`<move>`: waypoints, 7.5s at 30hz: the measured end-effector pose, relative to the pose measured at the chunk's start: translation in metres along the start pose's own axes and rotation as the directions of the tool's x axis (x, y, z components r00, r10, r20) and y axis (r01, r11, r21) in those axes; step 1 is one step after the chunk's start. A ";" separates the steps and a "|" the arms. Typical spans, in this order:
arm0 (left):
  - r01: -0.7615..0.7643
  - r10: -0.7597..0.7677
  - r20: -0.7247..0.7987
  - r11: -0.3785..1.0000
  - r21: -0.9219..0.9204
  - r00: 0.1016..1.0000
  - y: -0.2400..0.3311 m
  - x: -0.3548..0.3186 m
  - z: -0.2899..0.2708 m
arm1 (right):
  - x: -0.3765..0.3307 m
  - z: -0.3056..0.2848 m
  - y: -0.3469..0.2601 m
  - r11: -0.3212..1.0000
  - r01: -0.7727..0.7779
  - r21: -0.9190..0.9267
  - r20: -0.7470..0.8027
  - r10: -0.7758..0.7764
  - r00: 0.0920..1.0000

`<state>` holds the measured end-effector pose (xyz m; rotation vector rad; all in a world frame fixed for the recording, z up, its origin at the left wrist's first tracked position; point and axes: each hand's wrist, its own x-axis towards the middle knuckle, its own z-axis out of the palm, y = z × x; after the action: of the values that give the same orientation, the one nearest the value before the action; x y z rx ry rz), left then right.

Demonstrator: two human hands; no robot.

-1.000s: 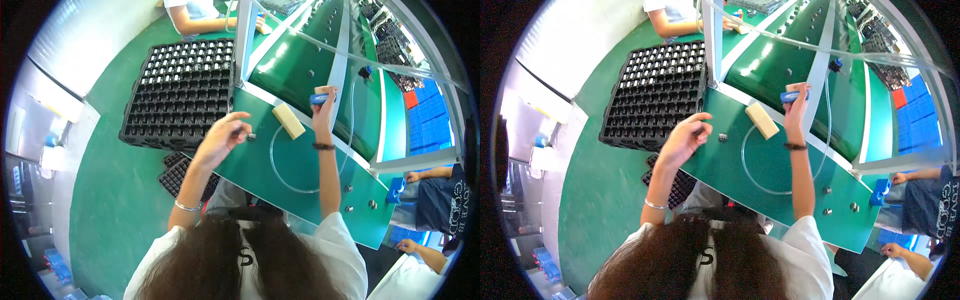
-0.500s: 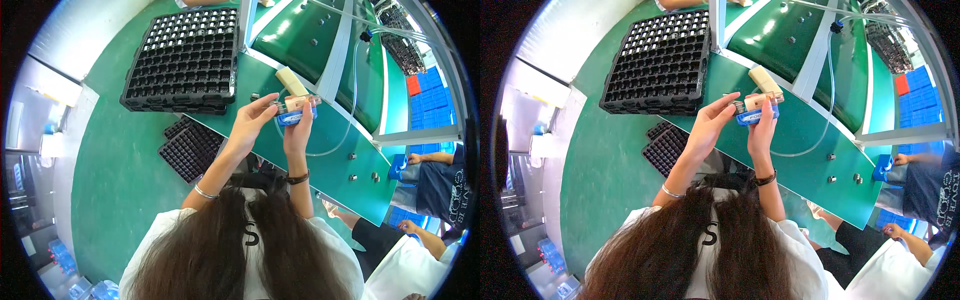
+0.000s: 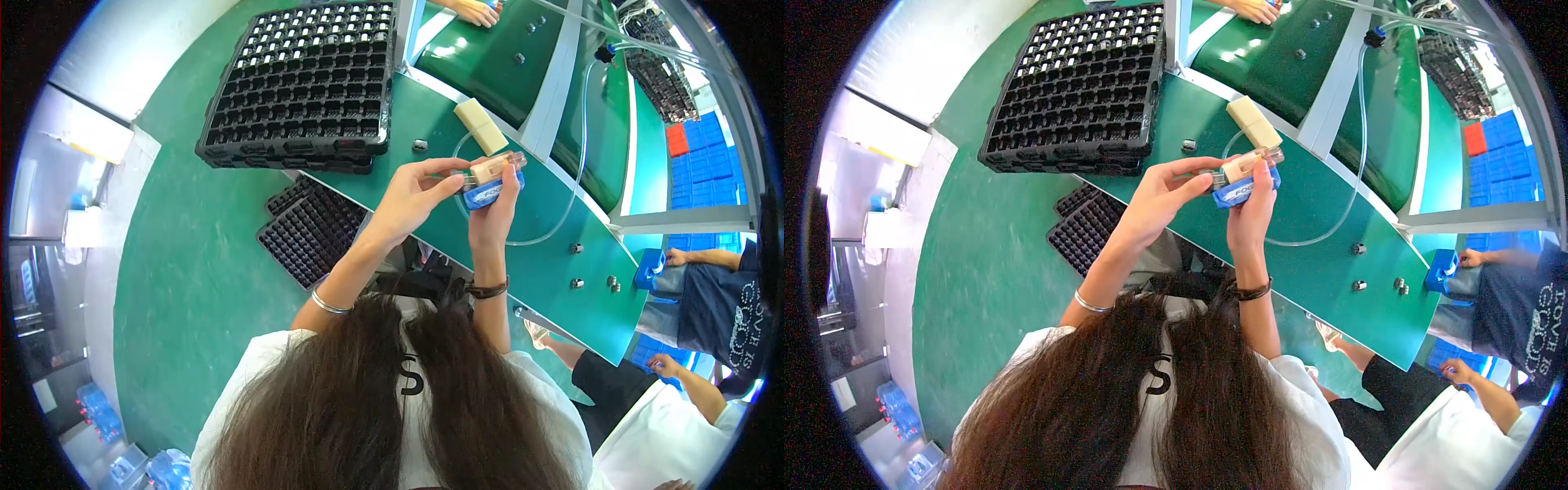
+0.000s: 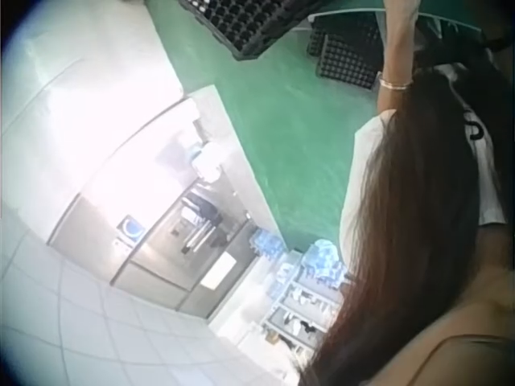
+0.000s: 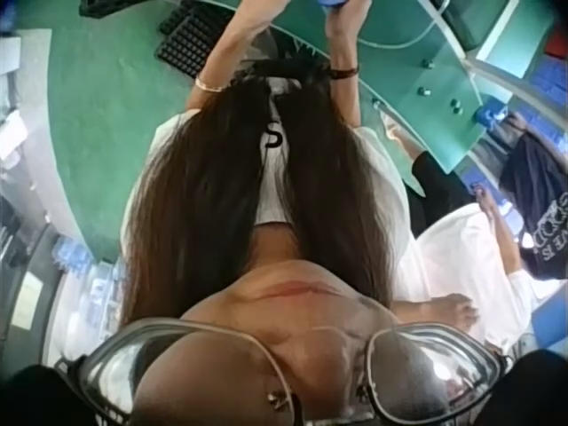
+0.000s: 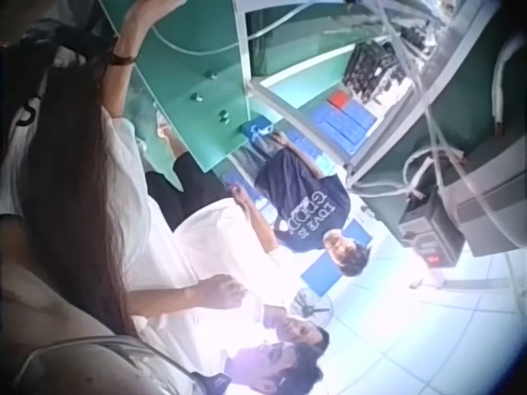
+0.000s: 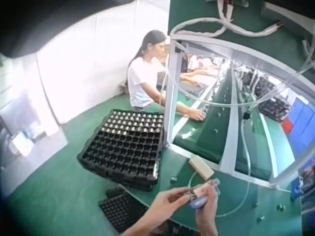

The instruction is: The person assembles small electronic components by hand, taking parts from trays and plastic tubes and placing finished parts into a tray, using a blue hand tool for precision.

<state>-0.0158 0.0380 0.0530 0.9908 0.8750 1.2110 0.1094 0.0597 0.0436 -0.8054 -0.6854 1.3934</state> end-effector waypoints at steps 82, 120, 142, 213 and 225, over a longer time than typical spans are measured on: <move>0.491 0.506 -0.402 -0.049 0.870 0.763 0.064 0.156 -0.278 | 0.377 -0.100 0.048 0.168 0.412 -0.896 0.288 -0.487 0.825; 0.087 -0.080 -0.134 0.995 0.052 0.988 -0.030 0.000 -0.012 | 0.006 -0.019 0.027 0.951 0.021 -0.310 0.068 0.000 0.998; 0.164 -0.164 -0.069 0.986 0.004 0.984 -0.020 -0.016 -0.017 | -0.007 -0.023 0.022 0.986 -0.131 -0.104 0.100 0.142 0.985; -0.736 0.996 0.043 0.026 0.676 0.075 0.111 -0.073 0.034 | 0.152 -0.066 0.048 0.150 0.433 -0.889 0.323 -0.464 0.825; 0.166 0.739 -0.257 0.196 0.966 0.622 0.066 0.050 -0.137 | 0.191 -0.088 0.061 0.418 0.421 -0.805 0.299 -0.327 0.897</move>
<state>-0.1573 0.1109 0.0680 1.8225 2.3981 1.4185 0.1602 0.2431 -0.0648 -1.2554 -1.6107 0.5850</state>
